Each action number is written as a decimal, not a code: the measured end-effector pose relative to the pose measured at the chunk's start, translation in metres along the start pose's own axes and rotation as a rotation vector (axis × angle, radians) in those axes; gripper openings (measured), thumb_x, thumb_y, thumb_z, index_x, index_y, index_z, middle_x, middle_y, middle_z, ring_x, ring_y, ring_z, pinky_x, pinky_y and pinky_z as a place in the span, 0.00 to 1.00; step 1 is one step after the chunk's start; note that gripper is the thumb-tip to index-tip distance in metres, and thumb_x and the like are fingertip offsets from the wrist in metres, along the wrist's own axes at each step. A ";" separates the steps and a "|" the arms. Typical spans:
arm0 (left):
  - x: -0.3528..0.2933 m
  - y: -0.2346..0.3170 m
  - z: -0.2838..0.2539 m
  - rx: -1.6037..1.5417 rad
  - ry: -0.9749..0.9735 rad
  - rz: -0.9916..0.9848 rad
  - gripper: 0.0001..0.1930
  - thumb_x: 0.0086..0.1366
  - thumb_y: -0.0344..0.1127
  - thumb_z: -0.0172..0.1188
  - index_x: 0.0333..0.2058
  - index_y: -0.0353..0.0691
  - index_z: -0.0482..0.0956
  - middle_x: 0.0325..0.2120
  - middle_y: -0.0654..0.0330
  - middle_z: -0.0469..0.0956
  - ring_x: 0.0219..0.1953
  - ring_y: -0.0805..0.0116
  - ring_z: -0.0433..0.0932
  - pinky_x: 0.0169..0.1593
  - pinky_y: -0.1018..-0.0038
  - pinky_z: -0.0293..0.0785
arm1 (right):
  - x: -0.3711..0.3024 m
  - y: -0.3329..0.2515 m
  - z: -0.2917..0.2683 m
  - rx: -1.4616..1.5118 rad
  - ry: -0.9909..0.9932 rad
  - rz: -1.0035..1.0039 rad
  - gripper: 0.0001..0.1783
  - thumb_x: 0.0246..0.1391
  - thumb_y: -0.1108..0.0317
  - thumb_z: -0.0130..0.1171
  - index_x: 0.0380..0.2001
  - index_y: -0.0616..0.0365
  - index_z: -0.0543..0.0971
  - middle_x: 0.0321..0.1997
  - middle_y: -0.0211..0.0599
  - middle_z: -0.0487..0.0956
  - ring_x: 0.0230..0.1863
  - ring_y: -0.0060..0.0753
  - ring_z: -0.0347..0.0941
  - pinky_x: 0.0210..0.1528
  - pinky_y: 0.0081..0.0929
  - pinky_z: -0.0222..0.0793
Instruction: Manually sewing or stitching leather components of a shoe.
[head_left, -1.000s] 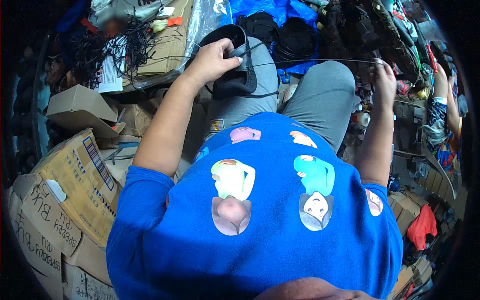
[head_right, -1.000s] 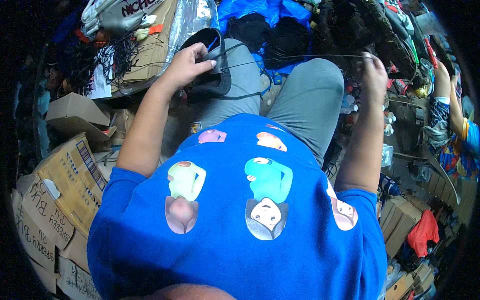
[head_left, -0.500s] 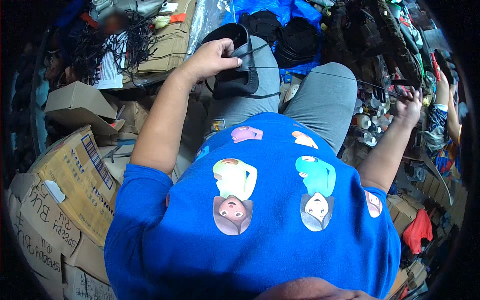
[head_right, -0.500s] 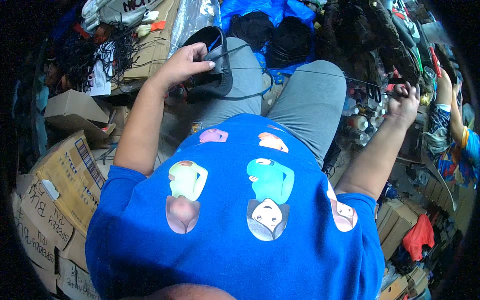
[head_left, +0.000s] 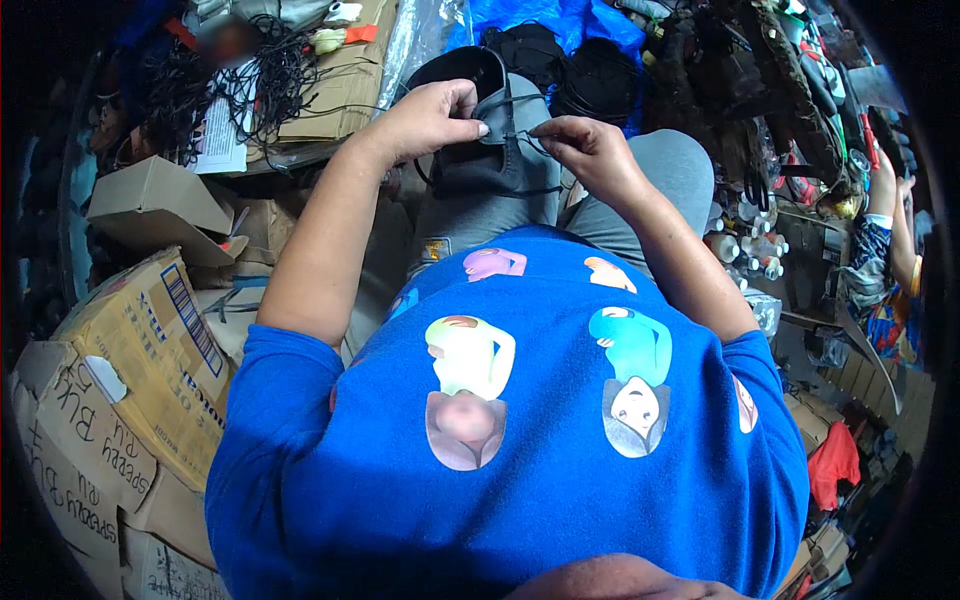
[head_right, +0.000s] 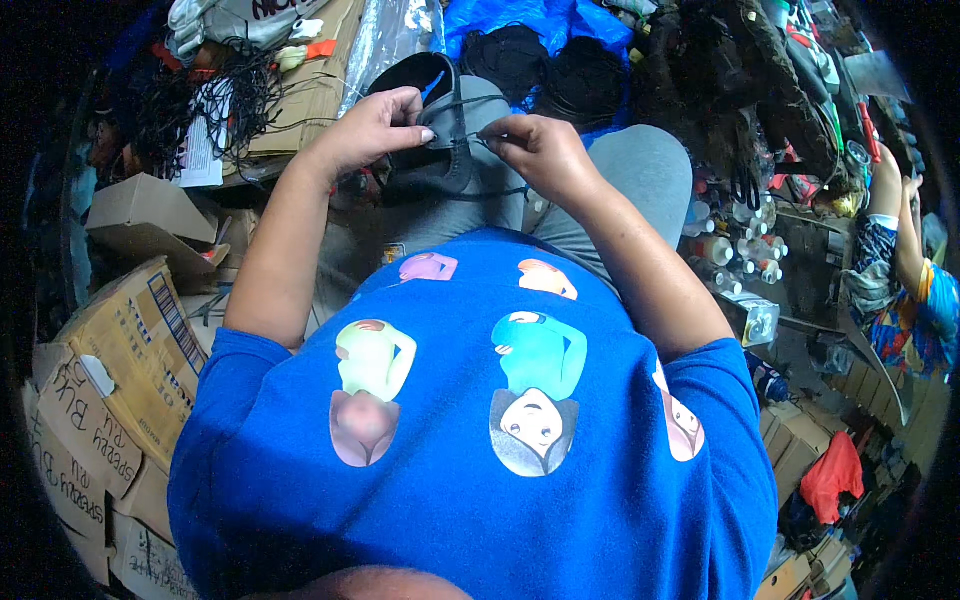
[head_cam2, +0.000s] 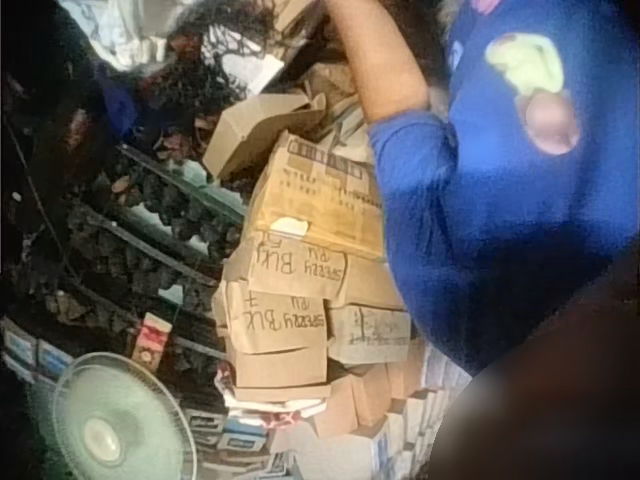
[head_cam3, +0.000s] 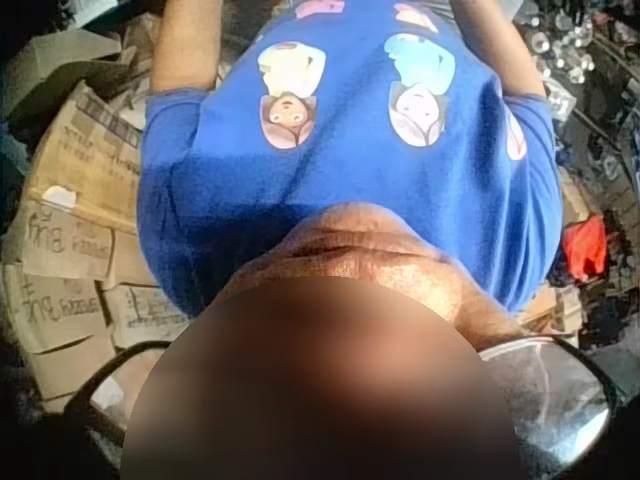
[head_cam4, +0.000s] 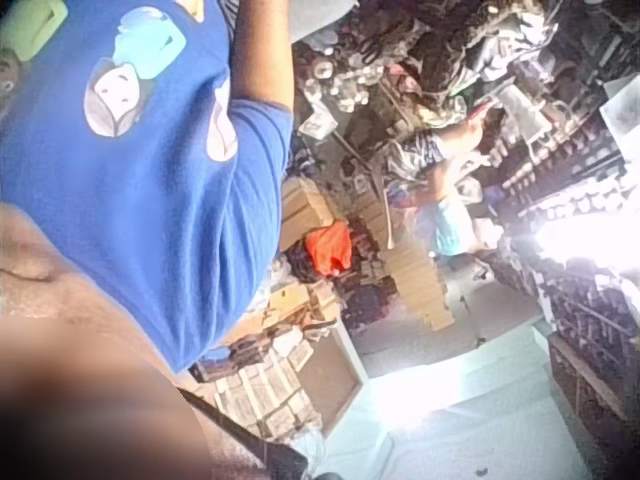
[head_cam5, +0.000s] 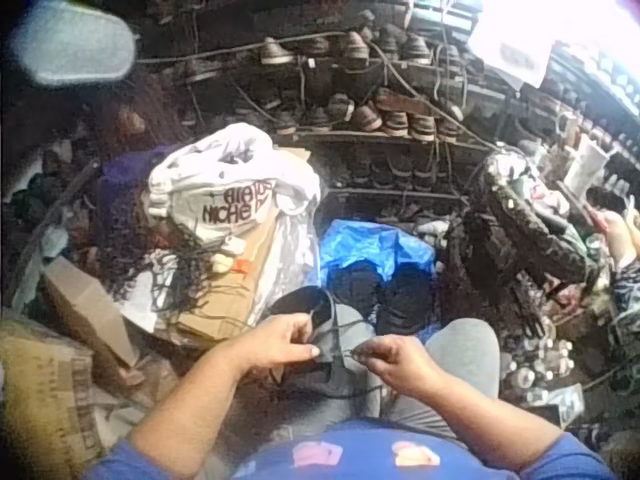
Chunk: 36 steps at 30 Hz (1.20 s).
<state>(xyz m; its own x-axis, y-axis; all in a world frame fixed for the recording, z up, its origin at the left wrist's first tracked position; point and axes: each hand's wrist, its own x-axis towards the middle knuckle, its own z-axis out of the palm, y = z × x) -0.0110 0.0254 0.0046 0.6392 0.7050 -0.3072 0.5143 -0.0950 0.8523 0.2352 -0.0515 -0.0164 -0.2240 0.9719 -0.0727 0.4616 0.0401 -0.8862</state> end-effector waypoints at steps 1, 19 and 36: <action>0.000 0.000 -0.001 -0.001 -0.005 0.019 0.15 0.58 0.38 0.64 0.26 0.41 0.65 0.21 0.72 0.61 0.26 0.81 0.61 0.30 0.81 0.60 | 0.001 0.000 0.000 0.006 -0.007 -0.017 0.11 0.55 0.68 0.60 0.41 0.59 0.82 0.34 0.41 0.83 0.34 0.24 0.77 0.40 0.25 0.72; -0.005 0.010 0.003 0.273 -0.101 0.254 0.28 0.49 0.23 0.52 0.51 0.51 0.79 0.51 0.57 0.69 0.56 0.60 0.68 0.62 0.70 0.62 | 0.000 0.006 0.007 0.064 -0.083 0.220 0.10 0.56 0.71 0.57 0.40 0.63 0.80 0.28 0.29 0.78 0.30 0.16 0.69 0.34 0.20 0.68; -0.002 0.017 0.050 0.113 0.409 0.352 0.09 0.47 0.30 0.67 0.31 0.45 0.86 0.29 0.60 0.83 0.34 0.63 0.80 0.44 0.72 0.75 | -0.009 -0.009 0.004 0.170 0.119 -0.023 0.41 0.37 0.59 0.76 0.54 0.59 0.69 0.45 0.45 0.77 0.36 0.27 0.75 0.40 0.26 0.72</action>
<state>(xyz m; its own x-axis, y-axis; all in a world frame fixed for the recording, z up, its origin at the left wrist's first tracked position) 0.0250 -0.0132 -0.0010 0.5211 0.8304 0.1970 0.3824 -0.4335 0.8160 0.2294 -0.0620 -0.0092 -0.1254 0.9921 -0.0059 0.3034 0.0327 -0.9523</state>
